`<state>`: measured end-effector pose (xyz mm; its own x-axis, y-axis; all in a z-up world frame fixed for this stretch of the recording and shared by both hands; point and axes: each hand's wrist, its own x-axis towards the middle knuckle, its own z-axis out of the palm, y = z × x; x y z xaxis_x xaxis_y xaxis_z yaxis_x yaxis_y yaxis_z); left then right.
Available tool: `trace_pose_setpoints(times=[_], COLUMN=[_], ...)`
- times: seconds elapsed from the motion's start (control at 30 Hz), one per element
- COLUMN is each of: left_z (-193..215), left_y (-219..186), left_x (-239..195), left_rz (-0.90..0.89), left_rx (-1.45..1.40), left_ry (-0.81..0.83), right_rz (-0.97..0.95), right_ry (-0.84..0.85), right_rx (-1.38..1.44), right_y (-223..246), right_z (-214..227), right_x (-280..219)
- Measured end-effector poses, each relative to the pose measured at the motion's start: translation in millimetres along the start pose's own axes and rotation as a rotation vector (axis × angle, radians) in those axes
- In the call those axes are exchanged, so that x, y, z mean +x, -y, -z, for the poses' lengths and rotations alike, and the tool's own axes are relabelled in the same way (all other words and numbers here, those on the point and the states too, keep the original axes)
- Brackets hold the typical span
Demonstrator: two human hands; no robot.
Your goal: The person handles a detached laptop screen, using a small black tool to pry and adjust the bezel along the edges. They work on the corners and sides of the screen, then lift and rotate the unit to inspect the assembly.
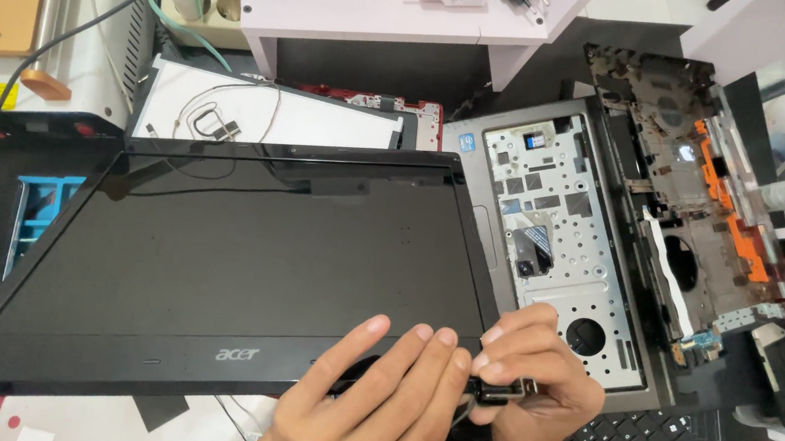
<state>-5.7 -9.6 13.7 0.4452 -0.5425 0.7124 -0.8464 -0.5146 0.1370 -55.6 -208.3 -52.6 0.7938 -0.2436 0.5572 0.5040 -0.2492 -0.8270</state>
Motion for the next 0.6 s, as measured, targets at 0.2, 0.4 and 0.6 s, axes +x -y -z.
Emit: trace_pose_setpoints(times=[0.2, 0.4, 0.6], left_z=[1.2, 7.4, 4.8], left_y=[-1.7, 1.2, -2.3], left_x=[-7.5, -1.6, -3.4], left_rz=[-0.005, -0.018, 0.021], left_rx=[-0.064, -0.113, -0.172], left_ry=[0.007, -0.042, -0.053], right_rz=[-0.065, 0.018, 0.011], right_ry=[0.16, 0.031, 0.055], right_rx=[-0.013, 0.03, 0.051], right_y=[21.1, -3.4, 4.1], right_z=[11.1, 15.3, 14.0], right_x=[16.2, -3.6, -0.9])
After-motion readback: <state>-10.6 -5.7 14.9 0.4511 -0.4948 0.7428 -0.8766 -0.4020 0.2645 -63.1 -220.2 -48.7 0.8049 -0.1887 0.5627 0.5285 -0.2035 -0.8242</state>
